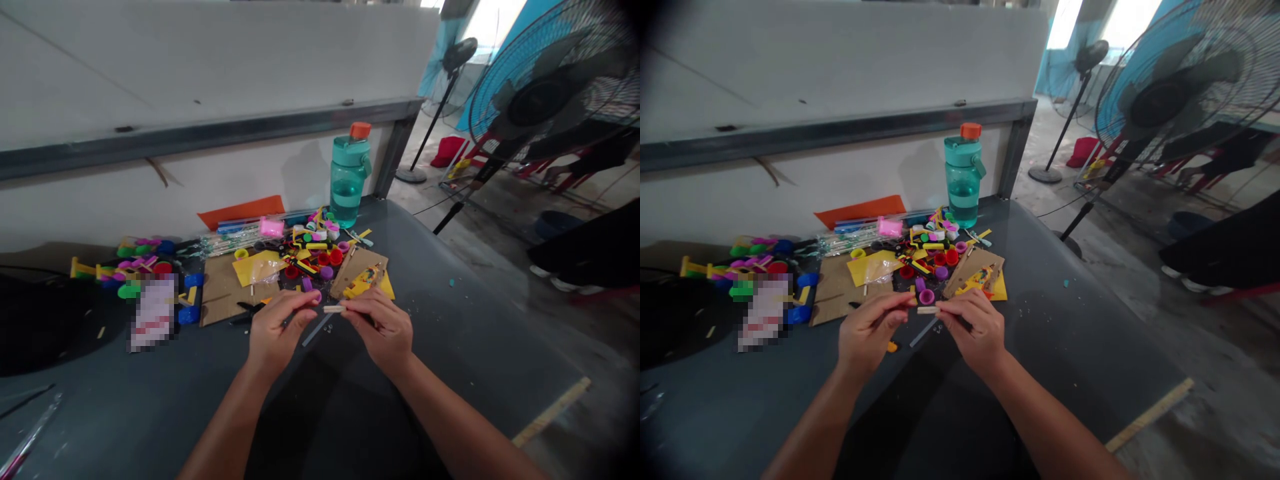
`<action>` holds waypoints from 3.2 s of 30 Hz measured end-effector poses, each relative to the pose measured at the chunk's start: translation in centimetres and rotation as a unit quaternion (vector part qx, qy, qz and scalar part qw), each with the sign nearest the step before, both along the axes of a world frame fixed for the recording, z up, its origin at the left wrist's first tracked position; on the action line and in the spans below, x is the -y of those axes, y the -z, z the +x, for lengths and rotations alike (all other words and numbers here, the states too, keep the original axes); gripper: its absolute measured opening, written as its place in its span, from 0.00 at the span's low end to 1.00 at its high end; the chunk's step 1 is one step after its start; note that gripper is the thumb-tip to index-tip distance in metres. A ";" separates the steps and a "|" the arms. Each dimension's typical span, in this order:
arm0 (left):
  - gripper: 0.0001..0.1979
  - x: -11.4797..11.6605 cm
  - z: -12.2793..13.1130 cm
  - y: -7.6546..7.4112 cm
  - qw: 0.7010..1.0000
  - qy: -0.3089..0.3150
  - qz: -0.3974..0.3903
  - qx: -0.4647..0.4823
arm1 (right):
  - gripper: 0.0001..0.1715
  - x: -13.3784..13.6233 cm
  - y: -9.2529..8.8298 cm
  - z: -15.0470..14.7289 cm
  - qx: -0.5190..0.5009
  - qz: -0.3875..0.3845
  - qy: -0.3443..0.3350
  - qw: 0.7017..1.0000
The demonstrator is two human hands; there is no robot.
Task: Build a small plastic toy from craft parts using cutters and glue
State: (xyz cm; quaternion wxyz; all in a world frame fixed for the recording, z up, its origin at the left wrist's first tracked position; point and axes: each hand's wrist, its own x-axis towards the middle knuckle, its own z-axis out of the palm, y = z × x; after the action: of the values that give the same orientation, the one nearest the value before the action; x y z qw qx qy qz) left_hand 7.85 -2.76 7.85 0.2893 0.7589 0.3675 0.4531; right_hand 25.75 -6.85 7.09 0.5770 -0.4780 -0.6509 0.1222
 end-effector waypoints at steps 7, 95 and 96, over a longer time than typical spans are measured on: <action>0.14 0.2 0.3 0.1 0.991 0.025 -0.132 -0.021 | 0.08 -0.1 0.1 0.1 0.029 0.011 0.006 0.999; 0.09 -0.9 -1.2 -1.3 0.964 0.072 -0.222 -0.126 | 0.18 -0.6 1.1 -3.3 -0.446 -0.310 -0.110 0.832; 0.09 -0.9 -1.2 -1.4 0.964 0.073 -0.223 -0.128 | 0.18 -0.6 1.0 -3.3 -0.446 -0.309 -0.112 0.833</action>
State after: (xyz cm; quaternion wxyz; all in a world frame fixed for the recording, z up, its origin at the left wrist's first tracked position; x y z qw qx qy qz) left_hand 6.61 -1.90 9.20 0.4340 0.7514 0.4372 0.2364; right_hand 22.43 -6.26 6.04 0.6092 -0.4491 -0.3006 0.5804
